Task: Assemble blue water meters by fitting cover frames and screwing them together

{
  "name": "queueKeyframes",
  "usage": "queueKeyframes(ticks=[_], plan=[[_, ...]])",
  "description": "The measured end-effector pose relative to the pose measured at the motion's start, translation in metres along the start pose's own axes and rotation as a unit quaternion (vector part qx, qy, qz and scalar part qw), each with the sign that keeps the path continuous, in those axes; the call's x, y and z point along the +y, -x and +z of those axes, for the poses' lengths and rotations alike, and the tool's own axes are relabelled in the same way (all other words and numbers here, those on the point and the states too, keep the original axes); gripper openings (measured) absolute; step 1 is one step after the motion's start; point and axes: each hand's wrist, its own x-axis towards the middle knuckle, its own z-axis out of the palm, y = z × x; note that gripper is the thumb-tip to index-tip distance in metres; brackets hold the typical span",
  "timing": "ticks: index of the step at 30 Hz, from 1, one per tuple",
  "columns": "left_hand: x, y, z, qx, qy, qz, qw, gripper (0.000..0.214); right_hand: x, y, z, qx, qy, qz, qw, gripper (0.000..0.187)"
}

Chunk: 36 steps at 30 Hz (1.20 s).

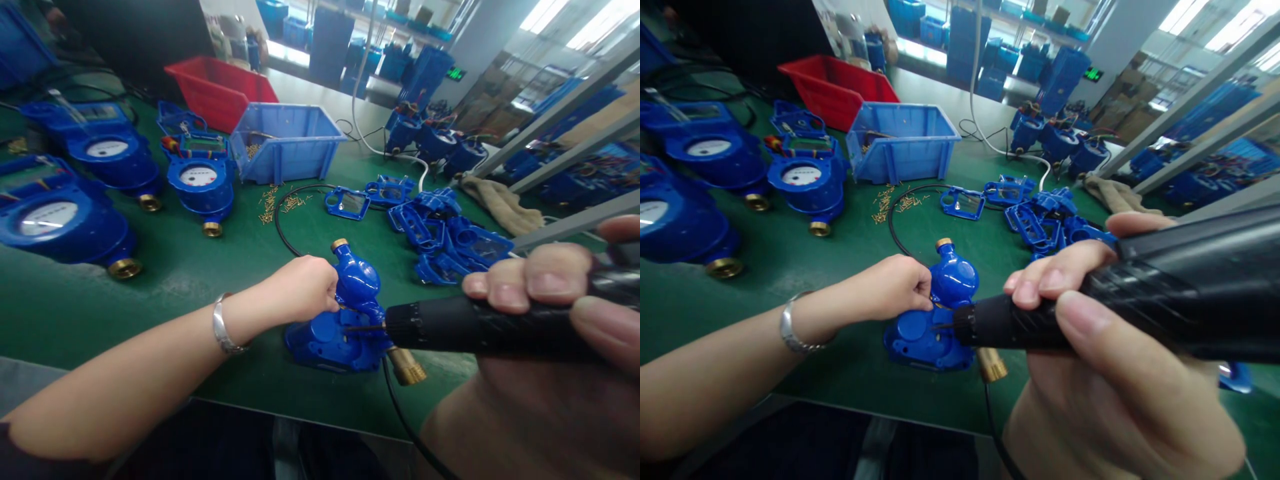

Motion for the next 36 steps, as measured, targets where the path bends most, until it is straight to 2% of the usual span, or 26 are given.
queueKeyframes(ticks=[4, 7, 10, 12, 13, 15, 18, 20, 23, 27, 32, 36], plan=[[-0.004, -0.005, 0.0, -0.024, 0.029, -0.012, 0.999, 0.014, -0.001, -0.004, 0.008, 0.048, 0.031, -0.03, 0.998, 0.032], [-0.008, -0.001, 0.001, -0.031, 0.055, -0.005, 0.998, 0.01, 0.008, -0.006, 0.01, 0.038, 0.032, -0.052, 0.997, 0.028], [-0.019, 0.012, 0.006, 0.044, 0.115, -0.038, 0.992, 0.02, 0.021, -0.007, 0.01, -0.005, -0.01, -0.039, 0.999, 0.028], [-0.028, 0.023, 0.013, 0.092, 0.188, -0.103, 0.972, 0.042, 0.029, -0.008, 0.011, -0.027, -0.039, -0.025, 0.999, 0.029], [-0.032, 0.029, 0.017, 0.083, 0.233, -0.135, 0.96, 0.057, 0.031, -0.009, 0.012, -0.033, -0.046, -0.018, 0.998, 0.029], [-0.039, 0.038, 0.025, 0.021, 0.328, -0.175, 0.928, 0.076, 0.035, -0.01, 0.015, -0.039, -0.049, -0.008, 0.998, 0.028], [-0.038, 0.045, 0.033, -0.051, 0.443, -0.185, 0.876, 0.08, 0.039, -0.012, 0.02, -0.051, -0.044, 0.019, 0.998, 0.03], [-0.032, 0.045, 0.035, -0.056, 0.487, -0.193, 0.85, 0.083, 0.043, -0.012, 0.021, -0.069, -0.032, 0.046, 0.996, 0.032], [-0.024, 0.043, 0.039, -0.027, 0.519, -0.216, 0.826, 0.09, 0.051, -0.012, 0.021, -0.127, -0.025, 0.119, 0.984, 0.035], [-0.021, 0.04, 0.046, 0.002, 0.519, -0.222, 0.825, 0.086, 0.061, -0.012, 0.017, -0.172, -0.039, 0.188, 0.966, 0.039], [-0.028, 0.04, 0.052, 0.026, 0.473, -0.206, 0.856, 0.075, 0.064, -0.011, 0.016, -0.176, -0.048, 0.201, 0.962, 0.04], [-0.03, 0.041, 0.053, 0.017, 0.466, -0.216, 0.858, 0.08, 0.064, -0.01, 0.015, -0.179, -0.044, 0.208, 0.96, 0.041]])
